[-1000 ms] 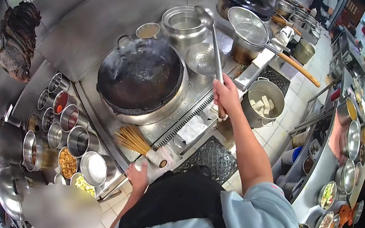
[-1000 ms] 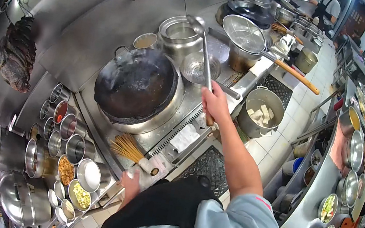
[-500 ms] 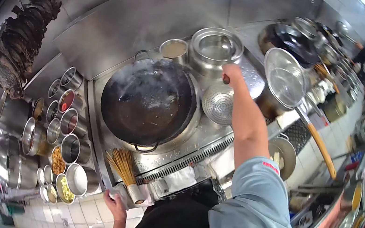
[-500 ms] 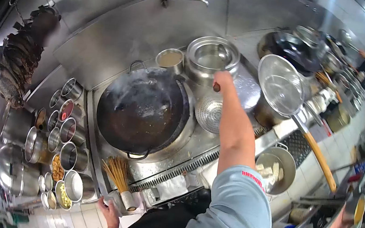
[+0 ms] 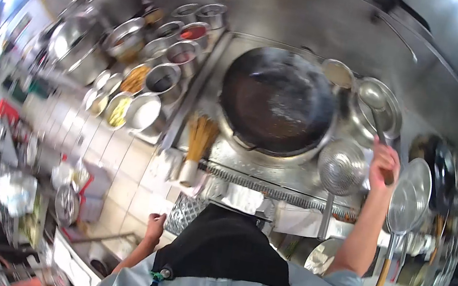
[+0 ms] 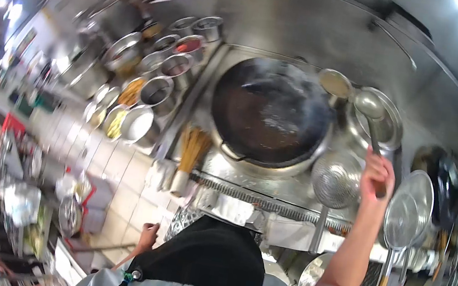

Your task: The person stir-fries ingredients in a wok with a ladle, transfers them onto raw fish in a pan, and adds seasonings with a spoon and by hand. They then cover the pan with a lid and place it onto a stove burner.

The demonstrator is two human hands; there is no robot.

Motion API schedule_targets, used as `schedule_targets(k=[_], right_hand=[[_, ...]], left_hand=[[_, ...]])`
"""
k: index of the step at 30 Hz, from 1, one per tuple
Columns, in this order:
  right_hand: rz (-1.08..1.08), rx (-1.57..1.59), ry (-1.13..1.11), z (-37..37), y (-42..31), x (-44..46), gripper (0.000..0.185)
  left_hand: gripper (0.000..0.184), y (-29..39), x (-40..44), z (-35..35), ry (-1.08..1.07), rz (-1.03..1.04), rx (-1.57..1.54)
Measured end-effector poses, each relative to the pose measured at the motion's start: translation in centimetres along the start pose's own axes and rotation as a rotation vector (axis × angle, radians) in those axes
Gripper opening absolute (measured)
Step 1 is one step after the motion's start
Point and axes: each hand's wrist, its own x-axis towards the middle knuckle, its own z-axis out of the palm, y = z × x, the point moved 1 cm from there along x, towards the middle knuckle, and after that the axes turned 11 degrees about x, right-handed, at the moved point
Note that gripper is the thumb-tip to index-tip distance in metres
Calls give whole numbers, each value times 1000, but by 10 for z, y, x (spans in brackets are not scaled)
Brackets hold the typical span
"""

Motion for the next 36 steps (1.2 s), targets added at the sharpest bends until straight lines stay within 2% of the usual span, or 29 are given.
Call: schedule_targets(k=[1, 3, 5, 6, 8, 9, 11, 13, 16, 17, 19, 21, 22, 24, 25, 27, 28, 29, 31, 32, 33, 35, 36], right_hand=[[2, 6, 3, 9, 27, -11, 52], [92, 35, 15, 15, 69, -27, 56], [129, 153, 57, 12, 109, -40, 62], [173, 139, 79, 12, 128, -43, 62], [267, 134, 158, -8, 141, -48, 64], [266, 24, 240, -13, 160, -47, 62], [244, -437, 440, -46, 155, -34, 61], [123, -1217, 570, -95, 161, -21, 60], [-70, -2059, 661, -157, 202, -16, 63], [106, -2413, 573, -146, 230, -18, 65], [-306, -2714, 169, -232, 130, 16, 60], [26, -3080, 163, -253, 51, 80, 64], [203, -3114, -53, -249, 45, 121, 64], [541, -3119, -438, -215, 50, 193, 65], [702, -3083, -627, -194, 57, 225, 65], [884, -2752, -882, -136, 274, 190, 54], [694, -2808, -1211, -133, 364, 158, 49], [862, -2581, -1197, -150, 429, 135, 54], [1406, -2030, -1027, -186, 551, 55, 51], [1591, -1824, -1192, -199, 603, 6, 52], [1850, -1651, -1137, -223, 642, -39, 55], [1838, -1344, -1781, -267, 702, -129, 63], [1758, -1181, -1898, -283, 721, -173, 63]], left_hand=[[47, 10, -22, 8, -39, 24, -11], [45, -6, -33, 23, -78, 235, 96], [37, -8, -54, 26, -184, 249, 34], [35, -38, -28, 39, -266, 438, 201], [40, -20, -65, 23, -330, 298, 52], [42, -34, -76, 36, -80, 247, -78], [43, -51, -75, 40, -226, 164, -81], [41, -57, -94, 34, -154, 102, -158], [38, -68, -119, 32, -19, 69, -260], [37, -71, -128, 34, 37, 57, -302], [36, -77, -151, 35, 96, -14, -390], [35, -82, -185, 31, 203, -81, -496], [34, -80, -206, 30, 264, -104, -549], [30, -87, -241, 40, 398, -145, -608], [29, -92, -261, 47, 403, -220, -802], [25, -99, -303, 56, 412, -349, -1184], [24, -106, -322, 62, 453, -435, -1273], [23, -112, -342, 69, 493, -518, -1364], [22, -120, -374, 80, 593, -623, -1480], [21, -124, -387, 84, 654, -644, -1501], [21, -129, -396, 84, 717, -660, -1518], [22, -130, -409, 88, 784, -677, -1548], [22, -131, -414, 89, 815, -679, -1573]])
